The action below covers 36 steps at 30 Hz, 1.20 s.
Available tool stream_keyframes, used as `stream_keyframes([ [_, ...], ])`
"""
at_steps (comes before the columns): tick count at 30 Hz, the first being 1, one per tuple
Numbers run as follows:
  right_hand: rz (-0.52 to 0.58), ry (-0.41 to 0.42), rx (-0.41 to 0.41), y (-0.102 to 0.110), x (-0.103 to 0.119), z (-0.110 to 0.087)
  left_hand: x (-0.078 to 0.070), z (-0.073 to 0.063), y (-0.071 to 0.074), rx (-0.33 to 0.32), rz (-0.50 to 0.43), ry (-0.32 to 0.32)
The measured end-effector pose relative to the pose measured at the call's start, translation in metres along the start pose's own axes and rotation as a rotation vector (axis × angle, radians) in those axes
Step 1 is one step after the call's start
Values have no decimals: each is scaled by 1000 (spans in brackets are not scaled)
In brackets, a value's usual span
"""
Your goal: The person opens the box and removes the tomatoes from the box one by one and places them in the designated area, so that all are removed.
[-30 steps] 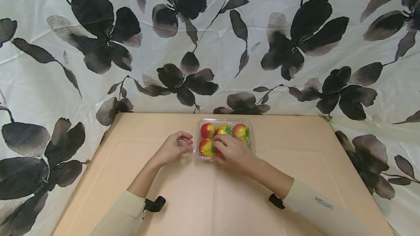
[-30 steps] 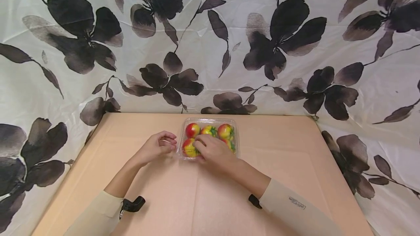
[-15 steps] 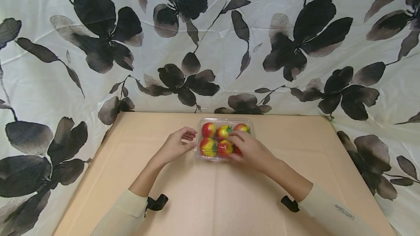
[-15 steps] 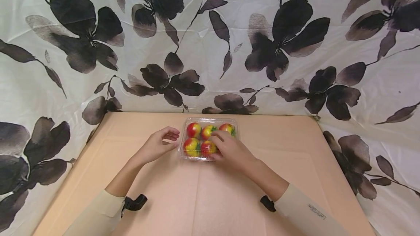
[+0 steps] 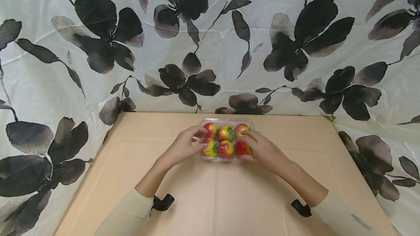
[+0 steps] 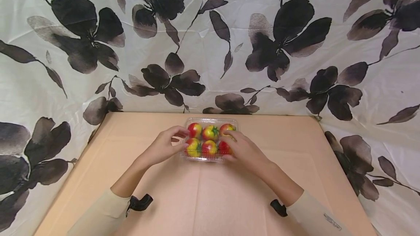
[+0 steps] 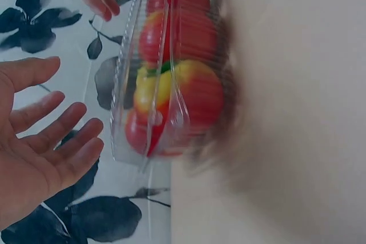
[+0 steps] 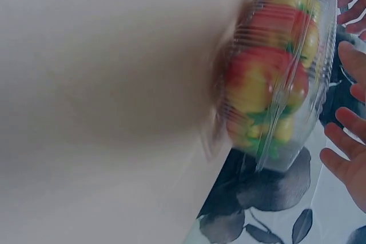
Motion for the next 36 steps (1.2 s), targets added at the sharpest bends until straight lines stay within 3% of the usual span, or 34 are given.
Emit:
stream_keyframes([
  [4, 47, -26, 32, -2, -6, -9, -12, 1, -7, 17, 38, -46],
  [15, 173, -99, 13, 3, -23, -38, -36, 5, -34, 103, 132, -175],
  [22, 281, -119, -3, 2, -32, -50, -51, 6, -52, 156, 258, -232],
  [31, 504, -239, 100, -15, -43, -68, -61, 6, -76, 174, 459, -349],
  [36, 631, -288, 167, -26, -45, -77, -64, 3, -86, 188, 490, -383],
])
Point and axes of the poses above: each hand's wrist, its own z-axis towards the middle knuckle, its own y-axis out of the back of the hand, x = y × z, the point moved 7 cm from there along z, towards the middle knuckle, and after that the axes turned 6 degrees about x, right-handed, at the moved point
